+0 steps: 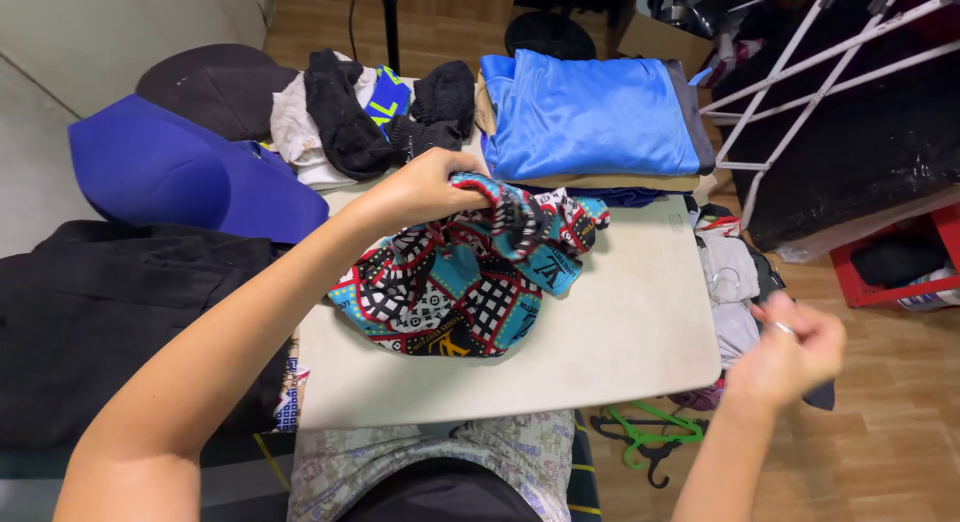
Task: Folding various items of laundry including a bra, underwear, and socks on a small table.
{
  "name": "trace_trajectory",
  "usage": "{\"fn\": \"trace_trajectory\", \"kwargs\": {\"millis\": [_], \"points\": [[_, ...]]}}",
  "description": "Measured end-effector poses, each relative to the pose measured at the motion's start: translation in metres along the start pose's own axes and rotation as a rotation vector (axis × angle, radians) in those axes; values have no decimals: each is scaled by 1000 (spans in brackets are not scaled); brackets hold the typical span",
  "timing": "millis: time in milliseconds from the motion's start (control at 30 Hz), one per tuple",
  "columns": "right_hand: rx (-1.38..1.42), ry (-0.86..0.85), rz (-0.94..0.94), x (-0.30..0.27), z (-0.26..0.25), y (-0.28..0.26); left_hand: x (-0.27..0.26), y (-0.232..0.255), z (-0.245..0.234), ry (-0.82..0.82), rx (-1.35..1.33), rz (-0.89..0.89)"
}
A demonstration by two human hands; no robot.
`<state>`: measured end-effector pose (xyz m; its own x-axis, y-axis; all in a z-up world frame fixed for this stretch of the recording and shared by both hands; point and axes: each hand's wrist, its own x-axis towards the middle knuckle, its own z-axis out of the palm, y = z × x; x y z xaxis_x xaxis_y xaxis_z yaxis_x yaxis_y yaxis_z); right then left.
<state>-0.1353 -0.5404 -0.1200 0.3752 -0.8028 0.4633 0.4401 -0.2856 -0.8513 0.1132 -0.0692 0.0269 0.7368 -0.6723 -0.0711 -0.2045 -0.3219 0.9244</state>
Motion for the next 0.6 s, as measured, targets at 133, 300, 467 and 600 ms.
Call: {"fn": "trace_trajectory", "kwargs": {"millis": [133, 300, 467, 600], "points": [[3, -807, -20, -59, 189, -143, -26, 49, -11, -11, 48, 267], [-108, -1248, -26, -76, 259, -101, -54, 75, -38, -66, -194, 289], [201, -1359, 542, -49, 264, -55, -58, 25, -69, 187, -462, 73], [439, -1079, 992, -53, 286, -84, -59, -53, -65, 64, -714, -460]]}}
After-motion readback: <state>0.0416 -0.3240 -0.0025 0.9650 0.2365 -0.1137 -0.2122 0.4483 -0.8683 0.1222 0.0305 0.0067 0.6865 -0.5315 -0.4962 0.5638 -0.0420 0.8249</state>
